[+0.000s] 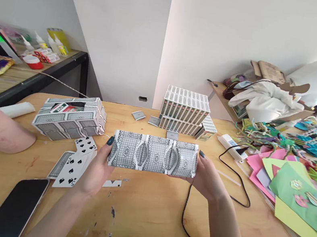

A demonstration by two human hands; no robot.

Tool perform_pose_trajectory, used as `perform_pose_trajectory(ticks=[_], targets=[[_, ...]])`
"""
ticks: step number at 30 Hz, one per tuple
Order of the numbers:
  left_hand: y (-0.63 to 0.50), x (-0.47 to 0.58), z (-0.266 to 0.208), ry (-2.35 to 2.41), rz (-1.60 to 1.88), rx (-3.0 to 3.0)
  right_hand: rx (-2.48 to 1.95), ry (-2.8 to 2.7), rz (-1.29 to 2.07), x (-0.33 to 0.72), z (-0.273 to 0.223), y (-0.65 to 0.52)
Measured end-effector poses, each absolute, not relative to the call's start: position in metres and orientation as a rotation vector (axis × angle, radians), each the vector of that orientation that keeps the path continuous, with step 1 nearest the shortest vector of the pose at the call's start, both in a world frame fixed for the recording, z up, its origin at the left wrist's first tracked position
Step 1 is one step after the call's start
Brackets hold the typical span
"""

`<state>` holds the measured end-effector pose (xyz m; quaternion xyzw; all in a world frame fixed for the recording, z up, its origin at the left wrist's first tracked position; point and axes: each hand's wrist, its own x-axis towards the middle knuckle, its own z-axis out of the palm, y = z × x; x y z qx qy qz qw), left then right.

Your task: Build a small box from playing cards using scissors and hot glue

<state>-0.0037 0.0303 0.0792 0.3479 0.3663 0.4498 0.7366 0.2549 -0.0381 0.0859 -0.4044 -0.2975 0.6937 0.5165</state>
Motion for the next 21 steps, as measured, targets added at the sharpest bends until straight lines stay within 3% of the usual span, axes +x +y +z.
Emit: perform_pose_trajectory(ticks=[21], targets=[[0.035,-0.004,0.07,0.843,1.019,0.774,-0.98,-0.693,1.587,0.253,0.073,-0.034]])
